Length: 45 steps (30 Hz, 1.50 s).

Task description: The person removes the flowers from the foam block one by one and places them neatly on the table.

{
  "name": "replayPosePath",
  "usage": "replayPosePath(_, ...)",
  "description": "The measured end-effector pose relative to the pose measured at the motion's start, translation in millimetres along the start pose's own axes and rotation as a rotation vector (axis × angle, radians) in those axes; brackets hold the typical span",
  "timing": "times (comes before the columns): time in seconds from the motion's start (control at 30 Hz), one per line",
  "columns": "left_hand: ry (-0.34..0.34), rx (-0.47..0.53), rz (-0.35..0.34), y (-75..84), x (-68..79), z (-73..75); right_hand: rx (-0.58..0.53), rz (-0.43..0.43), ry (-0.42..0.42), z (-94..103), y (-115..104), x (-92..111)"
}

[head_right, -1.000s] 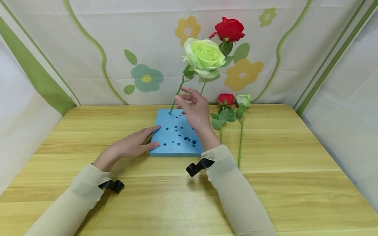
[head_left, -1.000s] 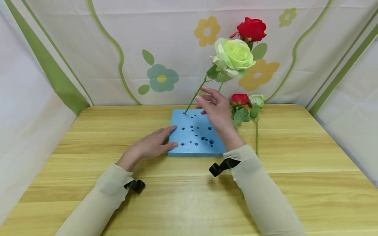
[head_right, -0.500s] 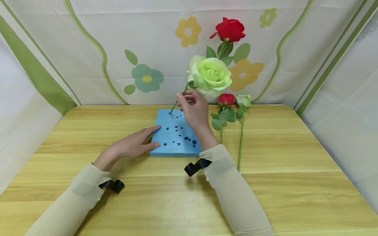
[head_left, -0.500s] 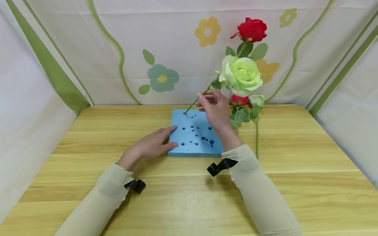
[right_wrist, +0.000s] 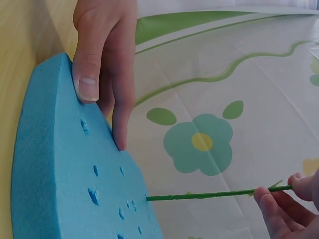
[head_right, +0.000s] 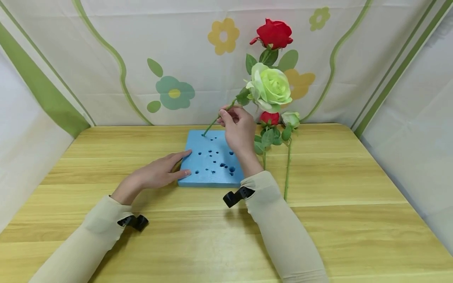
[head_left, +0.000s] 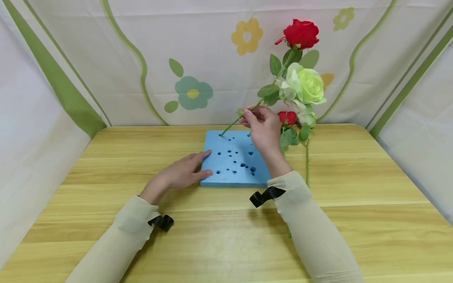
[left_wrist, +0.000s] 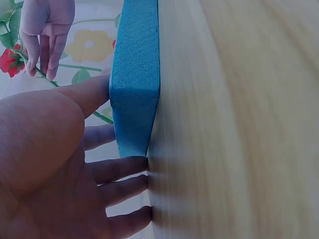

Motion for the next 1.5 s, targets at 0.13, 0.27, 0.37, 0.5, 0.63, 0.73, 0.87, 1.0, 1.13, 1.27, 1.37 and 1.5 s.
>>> replayPosePath(0.13,0.000,0.005,0.002,0.1,0.7,1.0,0.013,0.010,-0.006,-2.0,-2.1,-0.6)
replayPosePath(0.27,-0.003,0.005,0.003,-0.4,0.5,1.1,0.023,0.031,-0.019,-4.5,-3.8,0.1)
replayPosePath(0.37,-0.005,0.004,0.003,-0.5,0.1,1.2,0.042,0.052,-0.032,-6.3,-4.9,1.1)
replayPosePath(0.5,-0.004,0.005,0.000,0.5,-0.3,1.8,0.035,0.074,-0.043,-7.6,-5.2,1.2)
replayPosePath(0.63,-0.005,0.006,-0.009,-0.3,-1.3,2.2,0.007,0.079,-0.060,-9.6,-3.5,-1.0)
replayPosePath(0.73,-0.007,0.005,-0.011,-1.4,-1.7,2.5,-0.021,0.064,-0.063,-9.1,-1.5,-3.5)
replayPosePath(0.87,-0.013,0.003,-0.017,-3.1,-2.5,3.1,-0.045,0.040,-0.058,-7.8,0.0,-5.6)
replayPosePath(1.0,-0.019,-0.002,-0.024,-3.9,-3.0,4.4,-0.041,0.040,-0.059,-8.8,0.1,-6.6)
replayPosePath(1.13,-0.018,-0.009,-0.025,-3.4,-2.7,4.9,-0.037,0.051,-0.058,-8.6,0.0,-6.8)
replayPosePath(1.27,-0.018,-0.008,-0.021,-3.3,-3.0,4.5,-0.017,0.084,-0.064,-8.7,-2.5,-5.6)
replayPosePath(1.37,-0.018,-0.008,-0.017,-2.7,-2.3,4.7,-0.003,0.111,-0.072,-9.2,-4.8,-4.5)
replayPosePath(1.5,-0.015,-0.009,-0.022,-1.8,-1.9,4.7,0.001,0.117,-0.064,-7.1,-6.9,-4.2)
Point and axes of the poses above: each hand's wrist, its own x-axis away from the middle knuckle, its own z-axis out of the back of the hand, y = z × x, the point moved 7 cm from there along -x, towards the middle knuckle, and after that the axes turned 7 degrees about -y, right-handed, at the moved point
